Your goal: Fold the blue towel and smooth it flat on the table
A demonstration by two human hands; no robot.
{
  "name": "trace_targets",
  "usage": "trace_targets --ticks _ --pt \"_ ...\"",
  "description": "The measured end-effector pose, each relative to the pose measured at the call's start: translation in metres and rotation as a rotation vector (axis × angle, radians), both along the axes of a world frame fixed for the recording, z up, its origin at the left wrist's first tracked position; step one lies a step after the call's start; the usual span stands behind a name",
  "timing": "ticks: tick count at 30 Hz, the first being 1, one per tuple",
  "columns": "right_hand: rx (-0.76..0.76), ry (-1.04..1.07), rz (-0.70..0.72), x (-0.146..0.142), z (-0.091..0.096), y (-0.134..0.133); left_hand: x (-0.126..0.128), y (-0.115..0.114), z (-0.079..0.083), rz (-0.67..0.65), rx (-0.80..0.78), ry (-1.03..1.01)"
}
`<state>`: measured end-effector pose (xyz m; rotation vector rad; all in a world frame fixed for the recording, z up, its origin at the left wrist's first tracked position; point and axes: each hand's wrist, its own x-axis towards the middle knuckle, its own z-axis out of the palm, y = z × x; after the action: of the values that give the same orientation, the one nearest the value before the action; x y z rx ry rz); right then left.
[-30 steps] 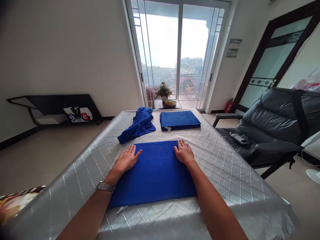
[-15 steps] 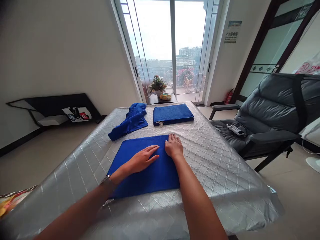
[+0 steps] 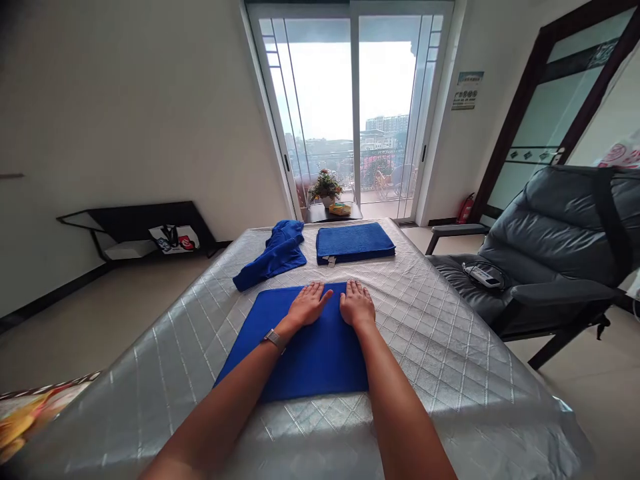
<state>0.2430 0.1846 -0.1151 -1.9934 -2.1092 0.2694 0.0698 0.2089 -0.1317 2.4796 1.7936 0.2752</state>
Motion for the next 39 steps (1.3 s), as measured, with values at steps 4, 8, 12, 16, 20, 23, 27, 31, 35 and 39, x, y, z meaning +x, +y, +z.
trace_targets --ticks 4,8,12,16,20,23,27,31,35,39 --pt "-0.013 -0.006 -0.002 0.0 -0.001 0.001 -0.071 -0.005 0.002 0.195 -0.04 0.064" --pt "-0.015 -0.008 -0.004 0.001 -0.004 0.004 -0.113 -0.012 -0.001 0.279 -0.024 0.087" --pt "-0.015 -0.01 -0.006 0.002 -0.007 0.006 -0.116 -0.016 -0.002 0.318 -0.012 0.078" --pt "-0.03 -0.039 -0.002 0.003 -0.008 0.008 -0.114 -0.015 -0.001 0.306 -0.032 0.08" --pt "-0.028 -0.072 0.002 0.003 -0.008 0.01 -0.117 -0.013 -0.002 0.296 -0.032 0.073" --pt "-0.033 -0.099 0.007 0.004 -0.008 0.011 -0.117 -0.012 -0.003 0.302 -0.034 0.045" --pt "-0.032 -0.127 0.003 0.002 -0.006 0.011 -0.115 -0.012 -0.002 0.314 -0.045 0.025" --pt "0.038 -0.163 -0.003 -0.001 0.0 0.003 -0.114 -0.012 0.0 0.31 -0.055 0.013" --pt "0.122 -0.189 0.024 -0.004 0.005 -0.02 -0.114 -0.013 0.0 0.311 -0.049 0.009" --pt "-0.004 -0.164 0.03 -0.002 0.003 -0.046 -0.114 -0.012 -0.001 0.313 -0.051 0.006"
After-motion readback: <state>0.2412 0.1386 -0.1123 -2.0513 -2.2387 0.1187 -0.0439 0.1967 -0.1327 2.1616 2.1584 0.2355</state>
